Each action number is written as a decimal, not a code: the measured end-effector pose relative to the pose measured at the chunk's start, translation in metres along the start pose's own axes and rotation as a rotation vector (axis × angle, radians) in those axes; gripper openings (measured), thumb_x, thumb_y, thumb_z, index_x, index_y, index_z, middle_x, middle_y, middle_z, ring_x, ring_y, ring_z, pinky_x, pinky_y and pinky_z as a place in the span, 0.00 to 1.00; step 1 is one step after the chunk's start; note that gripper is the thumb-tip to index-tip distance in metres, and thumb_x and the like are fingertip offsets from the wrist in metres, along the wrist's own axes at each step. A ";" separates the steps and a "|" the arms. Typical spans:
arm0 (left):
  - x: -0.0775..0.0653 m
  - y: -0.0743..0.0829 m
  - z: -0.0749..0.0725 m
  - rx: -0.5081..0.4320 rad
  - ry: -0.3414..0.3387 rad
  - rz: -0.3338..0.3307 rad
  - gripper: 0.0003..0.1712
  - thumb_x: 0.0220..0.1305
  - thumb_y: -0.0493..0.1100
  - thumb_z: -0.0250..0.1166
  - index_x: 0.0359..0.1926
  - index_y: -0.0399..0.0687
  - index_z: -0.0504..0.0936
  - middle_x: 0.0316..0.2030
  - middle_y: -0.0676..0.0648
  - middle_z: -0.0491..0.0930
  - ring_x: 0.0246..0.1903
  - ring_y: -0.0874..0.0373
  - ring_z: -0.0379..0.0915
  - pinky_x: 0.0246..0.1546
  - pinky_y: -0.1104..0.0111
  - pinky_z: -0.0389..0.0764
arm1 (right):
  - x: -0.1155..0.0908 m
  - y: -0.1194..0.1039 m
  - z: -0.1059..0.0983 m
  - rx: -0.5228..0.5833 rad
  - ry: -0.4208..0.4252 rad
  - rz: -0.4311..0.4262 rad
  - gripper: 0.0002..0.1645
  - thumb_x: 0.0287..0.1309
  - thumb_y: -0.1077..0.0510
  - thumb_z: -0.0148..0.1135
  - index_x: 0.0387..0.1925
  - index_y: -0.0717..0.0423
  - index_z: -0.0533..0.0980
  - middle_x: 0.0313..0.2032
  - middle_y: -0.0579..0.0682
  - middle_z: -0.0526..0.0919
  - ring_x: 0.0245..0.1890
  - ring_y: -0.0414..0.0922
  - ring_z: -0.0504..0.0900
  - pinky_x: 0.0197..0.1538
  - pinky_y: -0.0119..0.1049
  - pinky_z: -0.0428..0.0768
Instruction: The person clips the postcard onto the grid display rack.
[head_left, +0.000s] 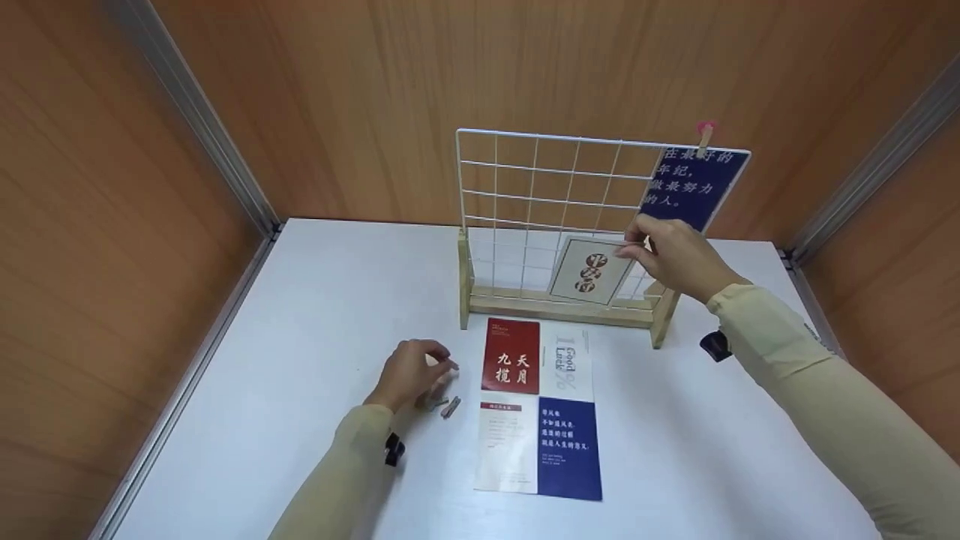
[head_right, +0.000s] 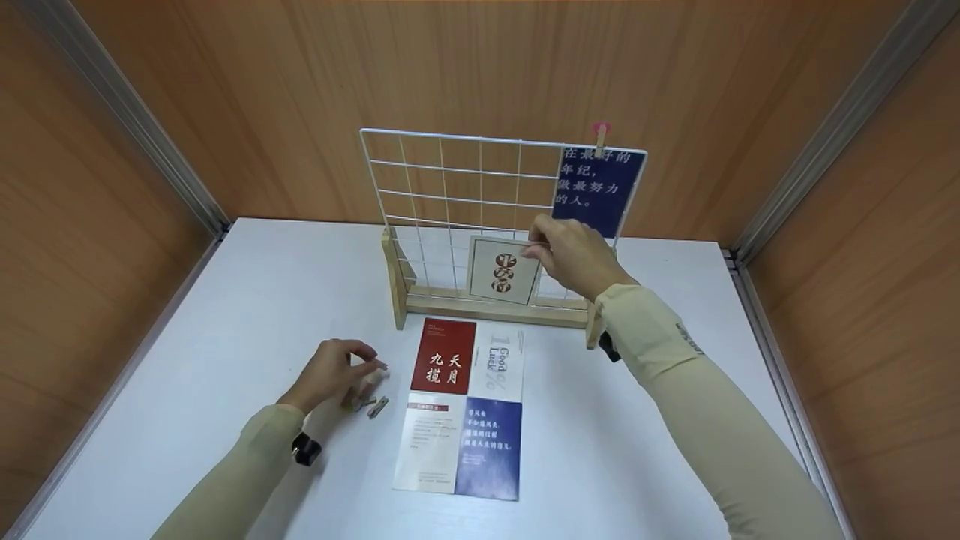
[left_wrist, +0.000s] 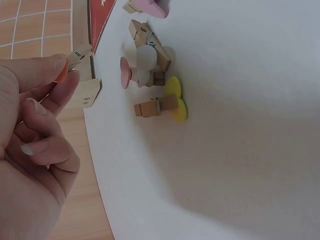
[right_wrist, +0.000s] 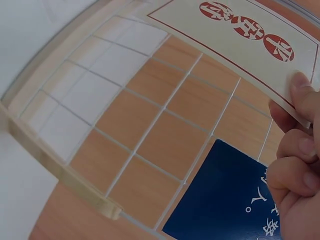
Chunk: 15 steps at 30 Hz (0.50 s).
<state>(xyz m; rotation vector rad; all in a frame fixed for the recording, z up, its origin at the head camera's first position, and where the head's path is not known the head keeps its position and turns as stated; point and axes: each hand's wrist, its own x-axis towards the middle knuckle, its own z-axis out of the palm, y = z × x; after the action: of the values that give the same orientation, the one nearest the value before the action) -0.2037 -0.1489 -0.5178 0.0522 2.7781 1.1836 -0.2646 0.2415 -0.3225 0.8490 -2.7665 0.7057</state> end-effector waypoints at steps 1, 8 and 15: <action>0.000 0.001 0.000 0.000 0.002 0.005 0.10 0.62 0.44 0.71 0.43 0.47 0.87 0.39 0.55 0.83 0.40 0.56 0.75 0.45 0.59 0.78 | 0.001 -0.001 -0.001 -0.004 0.004 0.000 0.09 0.66 0.56 0.63 0.40 0.59 0.76 0.35 0.52 0.84 0.30 0.46 0.75 0.36 0.39 0.75; 0.001 0.011 0.000 -0.030 0.034 0.024 0.07 0.61 0.43 0.72 0.41 0.52 0.87 0.39 0.55 0.84 0.45 0.53 0.76 0.52 0.56 0.75 | 0.008 -0.004 -0.006 -0.033 0.051 -0.019 0.08 0.65 0.58 0.64 0.40 0.60 0.77 0.35 0.55 0.85 0.32 0.49 0.79 0.41 0.47 0.81; 0.003 0.020 -0.001 -0.065 0.079 0.029 0.05 0.61 0.42 0.72 0.39 0.54 0.87 0.42 0.54 0.83 0.50 0.48 0.76 0.55 0.54 0.74 | 0.014 -0.009 -0.009 -0.047 0.090 -0.044 0.08 0.64 0.60 0.65 0.40 0.61 0.77 0.35 0.55 0.85 0.33 0.50 0.83 0.43 0.48 0.83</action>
<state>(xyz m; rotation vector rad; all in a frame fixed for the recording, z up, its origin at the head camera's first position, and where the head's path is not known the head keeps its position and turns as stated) -0.2074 -0.1354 -0.5024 0.0407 2.8130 1.3096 -0.2705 0.2329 -0.3069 0.8445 -2.6654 0.6520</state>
